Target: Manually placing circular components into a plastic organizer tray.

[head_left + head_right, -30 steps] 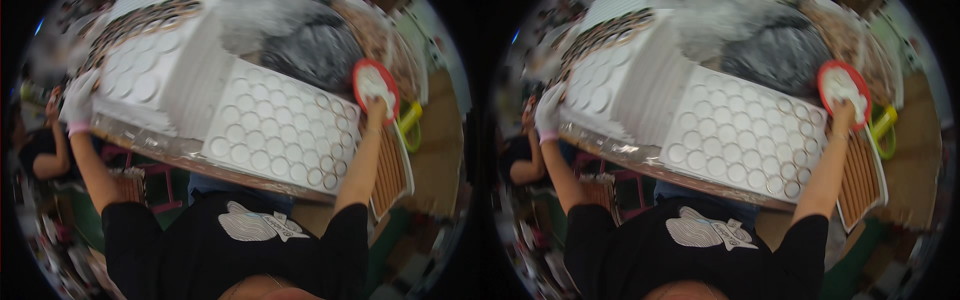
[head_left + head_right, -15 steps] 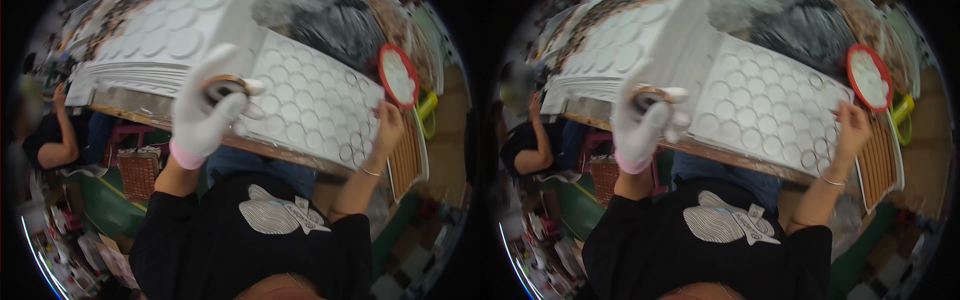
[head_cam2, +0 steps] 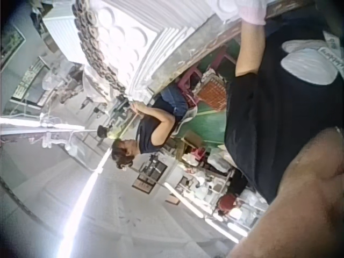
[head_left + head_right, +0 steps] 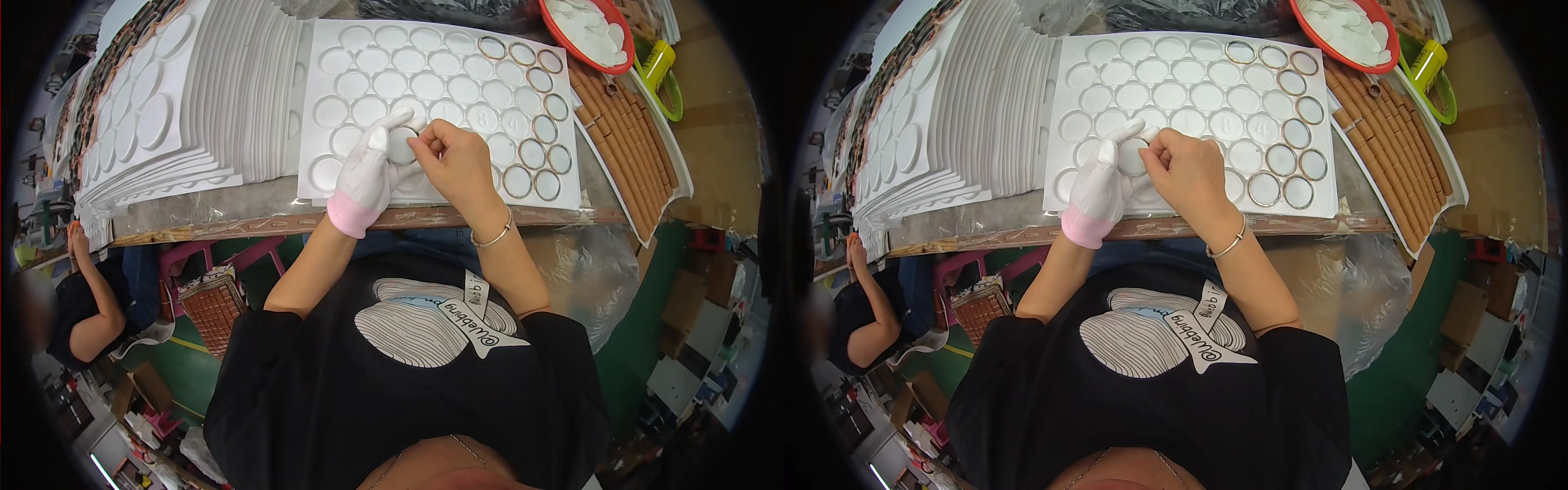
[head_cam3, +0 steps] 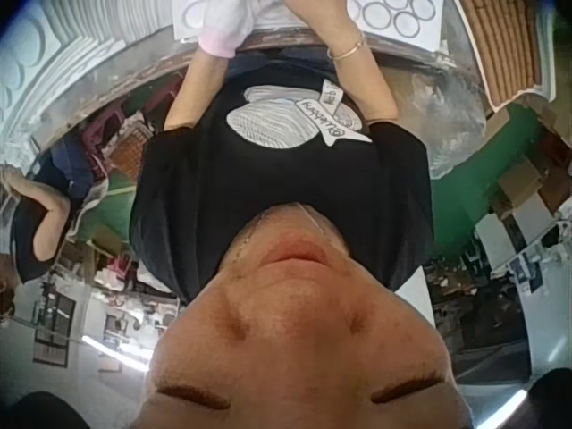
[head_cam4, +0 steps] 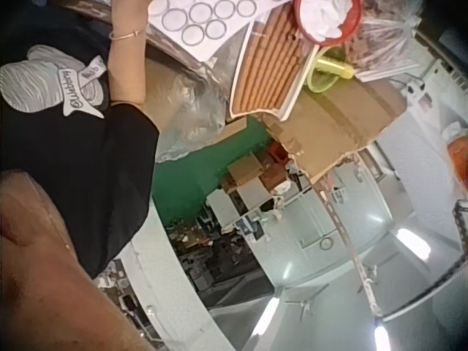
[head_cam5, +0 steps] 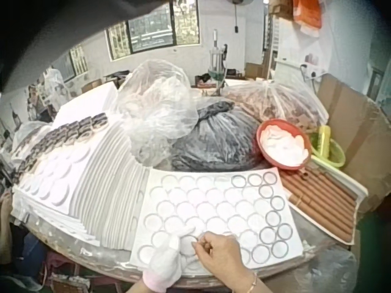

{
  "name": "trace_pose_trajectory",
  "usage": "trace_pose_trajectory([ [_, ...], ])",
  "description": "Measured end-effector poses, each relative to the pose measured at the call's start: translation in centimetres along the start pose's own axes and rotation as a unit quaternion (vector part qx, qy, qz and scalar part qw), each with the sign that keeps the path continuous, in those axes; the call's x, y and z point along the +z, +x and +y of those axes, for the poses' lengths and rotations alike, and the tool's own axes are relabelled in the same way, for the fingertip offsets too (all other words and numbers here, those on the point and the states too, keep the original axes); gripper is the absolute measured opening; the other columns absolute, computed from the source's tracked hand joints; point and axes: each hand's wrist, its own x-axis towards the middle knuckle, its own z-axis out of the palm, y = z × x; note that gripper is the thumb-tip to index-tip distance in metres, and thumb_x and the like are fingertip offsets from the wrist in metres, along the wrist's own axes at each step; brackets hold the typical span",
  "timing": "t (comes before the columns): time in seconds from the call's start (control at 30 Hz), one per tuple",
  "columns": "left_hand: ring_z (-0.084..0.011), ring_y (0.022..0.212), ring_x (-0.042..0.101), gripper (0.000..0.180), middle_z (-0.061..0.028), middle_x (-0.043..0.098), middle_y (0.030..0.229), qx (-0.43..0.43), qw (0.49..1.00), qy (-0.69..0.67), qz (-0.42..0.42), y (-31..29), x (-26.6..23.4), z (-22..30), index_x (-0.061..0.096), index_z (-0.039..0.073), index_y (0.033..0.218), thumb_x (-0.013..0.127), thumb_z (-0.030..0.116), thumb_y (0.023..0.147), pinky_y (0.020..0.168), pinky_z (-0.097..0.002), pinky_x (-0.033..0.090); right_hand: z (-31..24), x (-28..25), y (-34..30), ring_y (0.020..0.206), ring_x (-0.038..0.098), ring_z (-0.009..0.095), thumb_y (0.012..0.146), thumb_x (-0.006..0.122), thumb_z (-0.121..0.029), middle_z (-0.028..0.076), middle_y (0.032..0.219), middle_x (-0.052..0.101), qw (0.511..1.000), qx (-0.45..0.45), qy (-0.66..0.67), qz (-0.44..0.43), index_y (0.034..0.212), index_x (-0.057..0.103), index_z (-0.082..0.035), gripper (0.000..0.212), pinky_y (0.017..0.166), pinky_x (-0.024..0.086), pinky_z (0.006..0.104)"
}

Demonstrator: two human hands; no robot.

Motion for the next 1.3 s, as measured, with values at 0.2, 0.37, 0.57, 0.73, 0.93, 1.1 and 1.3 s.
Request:
trace_pose_trajectory([
  [0.2,-0.0248,0.116,0.049,0.049,-0.0112,0.046,0.127,-0.019,0.999,0.046,-0.018,-0.3,-0.5,0.6,0.045,0.000,0.129,0.043,0.037,0.098,0.096,-0.0449,0.047,-0.2,-0.4,-0.5,0.045,0.055,0.023,0.077,0.070,-0.022,0.005,0.048,0.053,0.989,-0.014,-0.146,-0.020,0.061,0.054,-0.006,0.028,0.050,0.043,0.0324],
  [0.37,-0.0212,0.111,0.052,0.046,-0.0116,0.051,0.122,-0.019,0.996,0.034,-0.082,-0.4,-0.8,-0.3,0.046,-0.001,0.128,0.044,0.034,0.099,0.092,-0.0369,0.049,1.4,1.2,-1.5,0.056,0.058,0.024,0.074,0.073,-0.026,0.007,0.062,0.059,0.999,0.039,-0.013,0.036,0.076,0.053,-0.007,0.028,0.055,0.044,0.0349],
  [0.57,-0.0197,0.110,0.053,0.051,-0.0171,0.046,0.133,-0.020,0.991,0.123,-0.047,-0.2,1.6,0.8,0.033,-0.004,0.139,0.044,0.026,0.098,0.091,-0.0302,0.046,-0.3,-1.6,-2.1,0.061,0.057,0.016,0.072,0.078,-0.023,0.005,0.071,0.058,0.995,0.046,0.012,-0.086,0.092,0.050,-0.007,0.038,0.055,0.044,0.0277],
  [0.73,-0.0258,0.126,0.043,0.051,-0.0188,0.040,0.140,0.061,0.962,0.261,-0.045,-1.2,4.1,4.4,0.030,-0.005,0.140,0.043,0.018,0.097,0.103,-0.0361,0.037,3.2,-5.9,1.9,0.060,0.056,0.005,0.084,0.066,-0.012,0.000,0.076,0.063,0.995,0.047,0.086,0.013,0.086,0.066,-0.004,0.008,0.050,0.042,0.0196],
  [0.93,-0.0301,0.112,0.057,0.042,-0.0237,0.058,0.119,0.285,0.817,0.500,0.049,-10.1,0.8,16.2,0.050,-0.015,0.120,0.048,0.016,0.092,0.099,-0.0401,0.042,15.0,-9.8,12.6,0.071,0.063,0.029,0.072,0.070,-0.015,0.014,0.077,0.066,0.973,-0.015,-0.210,0.095,0.085,0.068,-0.004,0.017,0.066,0.048,0.0382],
  [1.1,-0.0183,0.105,0.059,0.030,-0.0143,0.062,0.115,0.475,0.646,0.474,0.365,-12.1,-2.9,24.9,0.056,-0.009,0.118,0.052,0.009,0.095,0.092,-0.0290,0.044,17.2,-11.8,12.5,0.064,0.061,0.025,0.072,0.070,-0.008,0.011,0.068,0.064,0.968,0.004,-0.220,0.119,0.076,0.063,-0.001,0.011,0.061,0.048,0.0348],
  [1.3,-0.0265,0.111,0.056,0.041,-0.0141,0.060,0.120,0.421,0.415,0.649,0.478,-13.7,-13.6,35.1,0.055,0.004,0.126,0.053,0.029,0.094,0.096,-0.0331,0.040,11.3,-8.9,10.6,0.065,0.058,0.024,0.076,0.071,-0.010,0.013,0.081,0.059,0.970,-0.009,-0.233,0.075,0.084,0.061,0.000,0.016,0.061,0.046,0.0325],
])
